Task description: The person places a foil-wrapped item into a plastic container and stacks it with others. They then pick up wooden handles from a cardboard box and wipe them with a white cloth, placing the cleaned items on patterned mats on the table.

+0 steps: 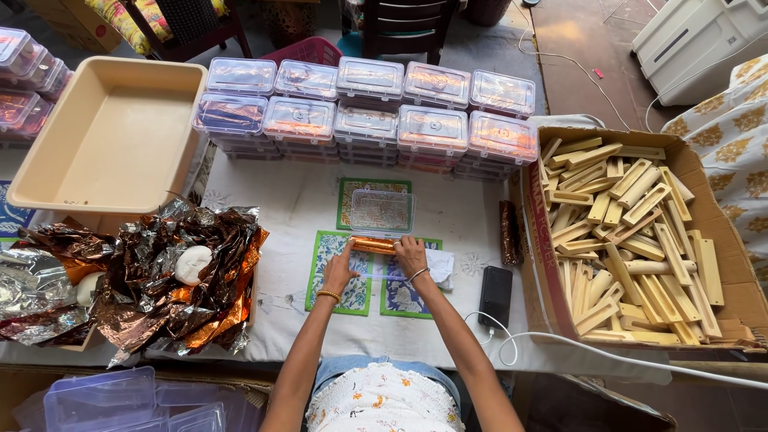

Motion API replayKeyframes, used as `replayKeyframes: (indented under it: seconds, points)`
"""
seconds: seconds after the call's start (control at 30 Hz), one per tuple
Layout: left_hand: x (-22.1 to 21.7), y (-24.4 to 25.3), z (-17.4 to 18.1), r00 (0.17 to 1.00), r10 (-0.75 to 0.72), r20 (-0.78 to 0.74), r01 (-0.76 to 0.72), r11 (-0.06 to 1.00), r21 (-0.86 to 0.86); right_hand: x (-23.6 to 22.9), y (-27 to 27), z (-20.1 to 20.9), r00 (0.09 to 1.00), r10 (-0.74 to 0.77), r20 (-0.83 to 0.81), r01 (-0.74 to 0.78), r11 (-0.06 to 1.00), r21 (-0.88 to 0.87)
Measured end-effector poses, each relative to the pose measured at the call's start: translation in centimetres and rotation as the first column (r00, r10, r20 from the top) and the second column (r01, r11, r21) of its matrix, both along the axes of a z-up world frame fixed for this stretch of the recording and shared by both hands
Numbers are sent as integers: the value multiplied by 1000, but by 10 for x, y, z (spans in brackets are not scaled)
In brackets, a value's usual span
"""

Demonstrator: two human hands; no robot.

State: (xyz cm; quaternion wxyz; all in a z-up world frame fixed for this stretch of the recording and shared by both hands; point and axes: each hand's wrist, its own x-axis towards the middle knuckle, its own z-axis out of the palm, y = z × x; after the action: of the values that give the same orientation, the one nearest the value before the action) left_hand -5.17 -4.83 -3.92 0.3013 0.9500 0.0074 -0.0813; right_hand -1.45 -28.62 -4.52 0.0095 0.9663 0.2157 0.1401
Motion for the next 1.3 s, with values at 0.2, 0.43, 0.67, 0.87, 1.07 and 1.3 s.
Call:
replayKeyframes:
  seconds: [0.2, 0.43, 0.67, 0.87, 1.07, 1.3]
  points:
    - [2, 3, -11, 998, -14, 65, 16, 1000, -27, 14, -4, -31, 998, 38, -43, -37, 999, 33]
    - [4, -3, -22, 1000, 2, 21, -3, 999, 37, 9, -10, 0, 986, 156, -64, -152, 987, 55]
    - [20, -9, -28, 996, -84, -27, 87, 977, 196, 0, -12, 3, 981, 156, 112, -159, 987, 16]
    - [29, -12, -39, 991, -90, -99, 111, 963, 244, -8, -7, 31, 1000, 26, 14, -26, 999, 24]
    - [41, -12, -35, 986, -114, -117, 147, 935, 322, -6, -6, 21, 997, -15, 81, 11, 999, 43]
    - [60, -15, -50, 984, -138, -115, 170, 923, 345, -10, -4, 28, 982, -149, -119, 182, 918, 352]
